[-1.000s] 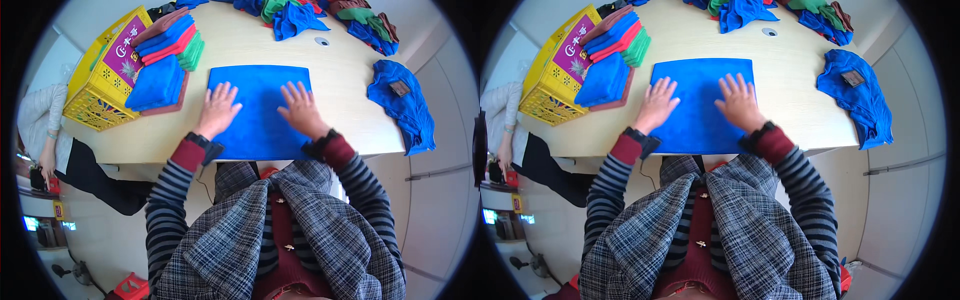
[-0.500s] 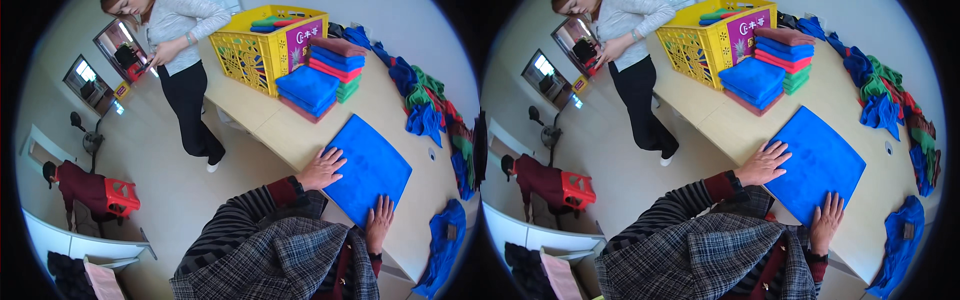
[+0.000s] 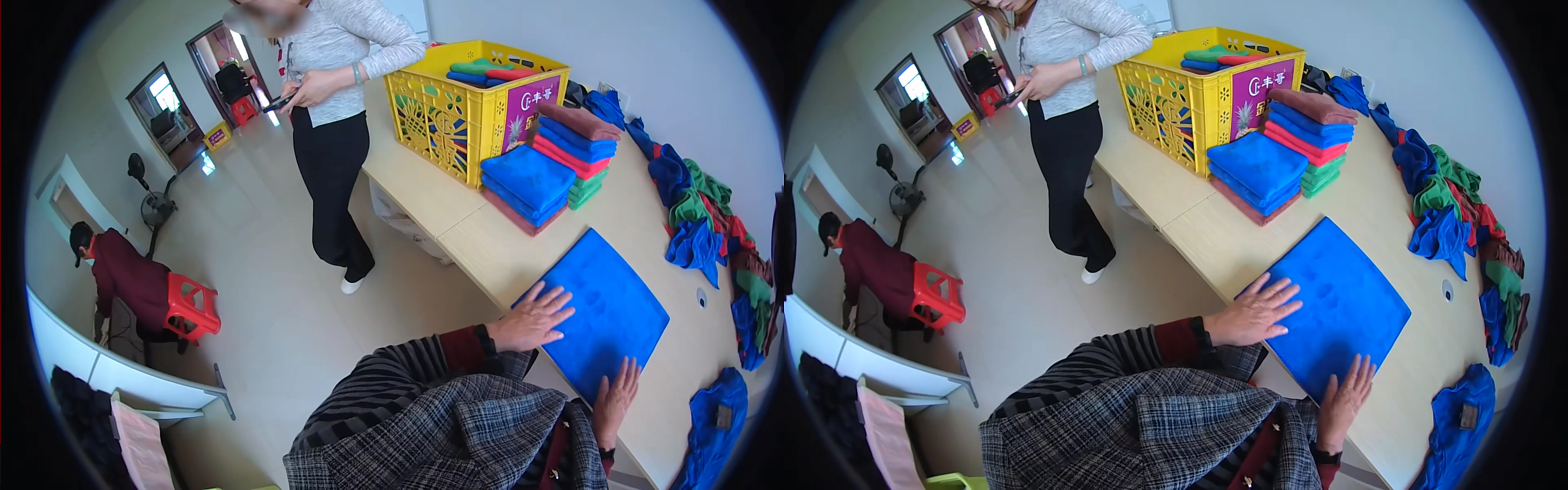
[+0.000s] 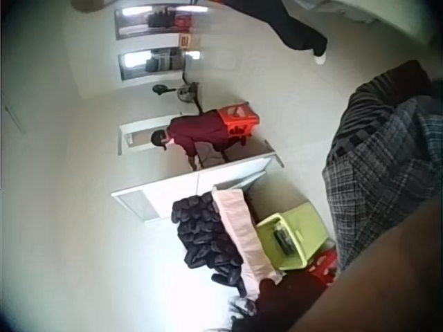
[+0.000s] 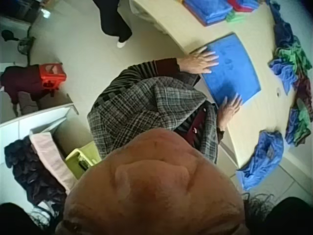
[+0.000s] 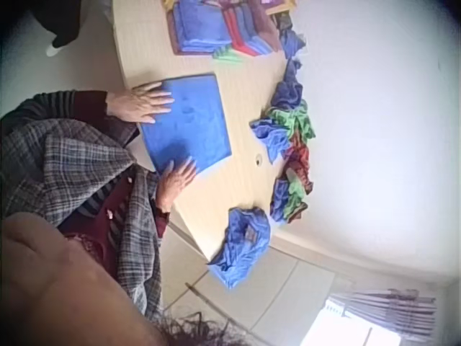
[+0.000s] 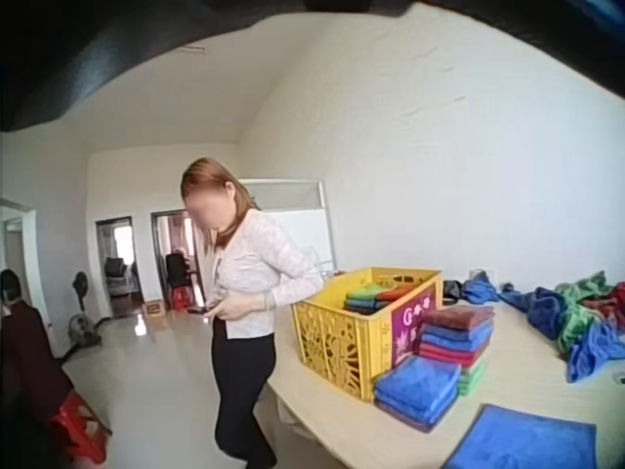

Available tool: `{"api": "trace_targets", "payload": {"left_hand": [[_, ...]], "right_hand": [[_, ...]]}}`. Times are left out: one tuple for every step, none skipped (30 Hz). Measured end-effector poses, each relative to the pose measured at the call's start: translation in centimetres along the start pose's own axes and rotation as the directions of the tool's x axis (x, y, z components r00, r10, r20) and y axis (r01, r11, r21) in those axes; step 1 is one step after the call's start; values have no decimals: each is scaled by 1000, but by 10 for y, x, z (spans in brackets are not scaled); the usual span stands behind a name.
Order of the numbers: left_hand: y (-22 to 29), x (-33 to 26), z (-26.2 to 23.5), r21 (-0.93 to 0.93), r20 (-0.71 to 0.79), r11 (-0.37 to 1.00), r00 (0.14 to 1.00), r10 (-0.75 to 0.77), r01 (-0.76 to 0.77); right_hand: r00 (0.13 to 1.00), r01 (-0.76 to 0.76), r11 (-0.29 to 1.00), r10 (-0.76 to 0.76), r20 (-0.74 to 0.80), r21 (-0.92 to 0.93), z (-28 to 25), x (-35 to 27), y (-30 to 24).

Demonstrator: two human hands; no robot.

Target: Folding blue fabric squares and stacking them neatly on a desk.

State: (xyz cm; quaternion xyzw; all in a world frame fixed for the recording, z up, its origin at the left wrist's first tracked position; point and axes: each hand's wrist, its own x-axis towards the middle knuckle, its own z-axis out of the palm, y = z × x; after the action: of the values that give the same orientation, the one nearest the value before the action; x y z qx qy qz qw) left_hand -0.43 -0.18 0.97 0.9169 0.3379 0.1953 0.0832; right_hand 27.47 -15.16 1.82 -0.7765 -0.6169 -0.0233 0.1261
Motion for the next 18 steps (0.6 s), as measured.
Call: {"api": "trace_targets", "payload": {"left_hand": [[11, 1, 5, -27, -7, 997, 997, 78, -78], [18, 1, 11, -20, -10, 997, 997, 76, -76], [24, 1, 20, -52, 29, 993, 994, 108, -106], [28, 3, 27, -85, 68, 987, 988, 141, -135], [29, 4, 26, -120, 108, 980, 979, 174, -161], [26, 4, 24, -115, 107, 980, 979, 173, -161], [21, 2, 22, -101, 86, 978, 978, 190, -181], [19, -3, 19, -89, 67, 977, 978, 199, -193], [17, -8, 16, -78, 48, 975, 976, 210, -206], [14, -10, 14, -80, 49, 975, 976, 210, -206], [9, -12, 11, -67, 35, 978, 979, 199, -197], [3, -13, 9, -55, 20, 981, 982, 189, -188], [-3, -13, 7, -44, 7, 982, 983, 183, -183], [-8, -14, 5, -46, 9, 981, 982, 187, -187], [-13, -16, 4, -38, -2, 985, 985, 170, -170], [-18, -19, 3, -28, -13, 988, 988, 153, -154], [-23, -22, 2, -18, -24, 991, 990, 136, -136], [-26, -24, 0, -19, -23, 990, 990, 136, -136]], "right_hand": [[996, 90, 995, -91, 22, 32, -1, 5, -26], [982, 181, 981, -184, 35, 65, 0, 8, -45], [982, 186, 980, -188, 29, 67, 5, 9, -54], [974, 213, 975, -217, 72, 62, 9, 11, -62], [963, 239, 969, -244, 117, 59, 14, 11, -67], [949, 264, 963, -270, 162, 57, 17, 12, -69], [949, 266, 962, -272, 158, 59, 17, 14, -67], [953, 261, 965, -263, 149, 33, 15, 12, -60], [957, 256, 967, -254, 140, 7, 12, 11, -51], [962, 244, 970, -239, 130, -21, 10, 9, -41], [962, 242, 970, -238, 131, -21, 9, 7, -32], [969, 217, 976, -214, 126, -14, 9, 5, -22], [975, 187, 982, -185, 121, -9, 8, 3, -13], [981, 158, 987, -156, 115, -2, 8, 1, -5], [982, 151, 989, -150, 119, -3, 7, -2, 1], [985, 121, 993, -121, 121, 10, 7, -4, 7], [988, 92, 995, -94, 122, 24, 6, -7, 11], [990, 65, 997, -70, 124, 38, 5, -10, 15]]}}
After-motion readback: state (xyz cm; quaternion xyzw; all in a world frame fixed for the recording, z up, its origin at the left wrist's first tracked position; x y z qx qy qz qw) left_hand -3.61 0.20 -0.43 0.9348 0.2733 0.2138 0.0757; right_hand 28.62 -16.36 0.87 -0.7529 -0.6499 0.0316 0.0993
